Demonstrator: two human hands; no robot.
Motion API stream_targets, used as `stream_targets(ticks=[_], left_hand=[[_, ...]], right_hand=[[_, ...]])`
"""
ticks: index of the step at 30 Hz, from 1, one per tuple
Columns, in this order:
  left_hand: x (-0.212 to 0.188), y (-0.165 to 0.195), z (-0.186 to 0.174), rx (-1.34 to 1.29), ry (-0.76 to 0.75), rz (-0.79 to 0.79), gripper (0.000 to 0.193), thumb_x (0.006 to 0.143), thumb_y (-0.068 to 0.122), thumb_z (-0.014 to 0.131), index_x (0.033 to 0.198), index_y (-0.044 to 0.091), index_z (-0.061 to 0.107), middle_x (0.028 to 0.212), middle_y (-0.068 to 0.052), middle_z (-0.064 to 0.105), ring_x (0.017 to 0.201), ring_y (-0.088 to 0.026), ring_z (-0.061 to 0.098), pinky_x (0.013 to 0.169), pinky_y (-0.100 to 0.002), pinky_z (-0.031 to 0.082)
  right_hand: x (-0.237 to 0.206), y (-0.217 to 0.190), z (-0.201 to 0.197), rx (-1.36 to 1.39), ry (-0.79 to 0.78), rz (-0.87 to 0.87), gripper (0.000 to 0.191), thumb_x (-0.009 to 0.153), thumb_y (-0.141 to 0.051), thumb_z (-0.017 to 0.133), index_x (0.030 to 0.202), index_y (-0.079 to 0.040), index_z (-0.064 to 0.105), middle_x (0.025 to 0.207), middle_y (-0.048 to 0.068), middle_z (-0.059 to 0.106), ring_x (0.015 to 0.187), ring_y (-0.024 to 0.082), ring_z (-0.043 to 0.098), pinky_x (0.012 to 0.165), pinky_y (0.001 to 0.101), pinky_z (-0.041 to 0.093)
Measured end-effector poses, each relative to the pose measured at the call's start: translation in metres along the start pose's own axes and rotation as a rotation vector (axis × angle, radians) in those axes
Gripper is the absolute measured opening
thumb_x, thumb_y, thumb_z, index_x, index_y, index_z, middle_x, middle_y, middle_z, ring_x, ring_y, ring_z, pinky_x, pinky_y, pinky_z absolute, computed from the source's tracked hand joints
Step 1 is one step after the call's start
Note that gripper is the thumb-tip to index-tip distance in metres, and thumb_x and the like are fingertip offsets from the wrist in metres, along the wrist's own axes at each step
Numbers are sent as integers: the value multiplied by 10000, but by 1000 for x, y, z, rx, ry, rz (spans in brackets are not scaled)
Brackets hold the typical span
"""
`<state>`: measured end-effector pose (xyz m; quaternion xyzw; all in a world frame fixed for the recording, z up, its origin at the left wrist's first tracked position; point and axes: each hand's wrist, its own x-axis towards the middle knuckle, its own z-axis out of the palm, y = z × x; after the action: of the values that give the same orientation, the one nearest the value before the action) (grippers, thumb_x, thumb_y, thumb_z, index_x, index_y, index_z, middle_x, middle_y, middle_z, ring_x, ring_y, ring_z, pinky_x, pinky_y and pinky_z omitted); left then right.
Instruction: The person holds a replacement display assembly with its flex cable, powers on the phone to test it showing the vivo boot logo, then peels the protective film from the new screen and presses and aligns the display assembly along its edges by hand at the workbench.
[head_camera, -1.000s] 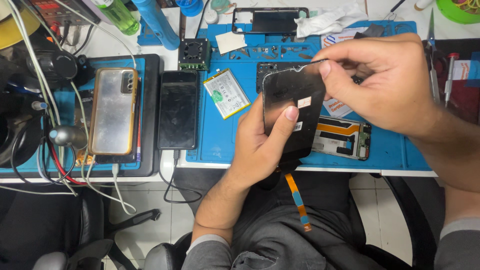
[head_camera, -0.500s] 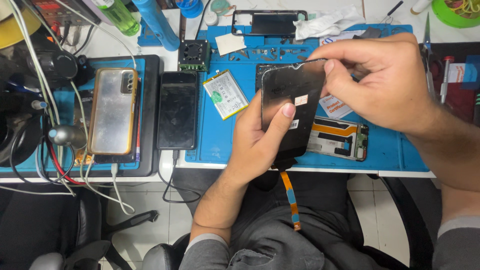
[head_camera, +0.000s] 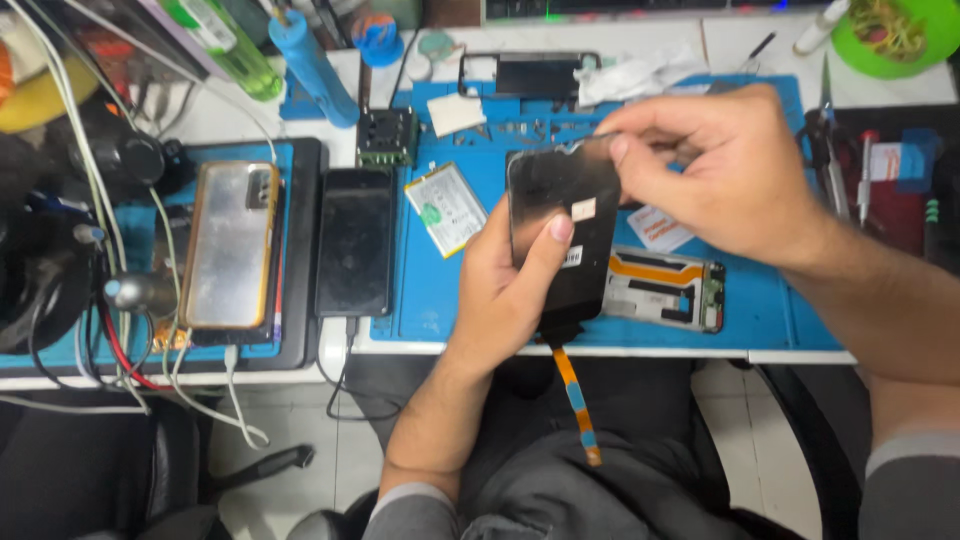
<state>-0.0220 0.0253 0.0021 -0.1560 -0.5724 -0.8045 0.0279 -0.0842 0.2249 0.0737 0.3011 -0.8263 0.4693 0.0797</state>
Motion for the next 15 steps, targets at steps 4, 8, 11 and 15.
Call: stream_targets(ticks=[4, 8, 11, 15], left_hand=[[0, -3, -3, 45, -4, -7, 349, 1119, 123, 586, 1432, -29, 556, 1206, -56, 711, 1097, -83, 645, 990, -245, 523], [0, -6, -1, -19, -1, -30, 341, 1127, 121, 583, 1431, -30, 552, 1227, -64, 709, 1117, -88, 643, 1004, -253, 525], [3, -6, 1, -84, -9, -12, 362, 1105, 125, 572, 1435, -16, 522, 1288, -47, 687, 1191, -90, 640, 1050, -252, 517], [-1, -3, -2, 66, 2, -53, 330, 1137, 118, 593, 1428, -36, 574, 1160, -81, 728, 1054, -87, 649, 982, -261, 535]], right_hand=[[-4, 3, -1, -27, -20, -22, 180, 1032, 1, 609, 1164, 60, 716, 972, 69, 762, 866, 75, 738, 756, 220, 595], [-2, 2, -1, 95, -30, 67, 160, 1053, -12, 635, 1175, 58, 710, 987, 77, 757, 883, 86, 719, 792, 229, 597], [4, 1, -1, -10, -6, 67, 172, 1029, 3, 645, 1169, 70, 720, 959, 98, 757, 848, 107, 715, 744, 238, 583], [-3, -2, -1, 83, -54, 65, 194, 1057, 7, 596, 1207, 77, 698, 1001, 89, 750, 891, 97, 723, 795, 225, 596]])
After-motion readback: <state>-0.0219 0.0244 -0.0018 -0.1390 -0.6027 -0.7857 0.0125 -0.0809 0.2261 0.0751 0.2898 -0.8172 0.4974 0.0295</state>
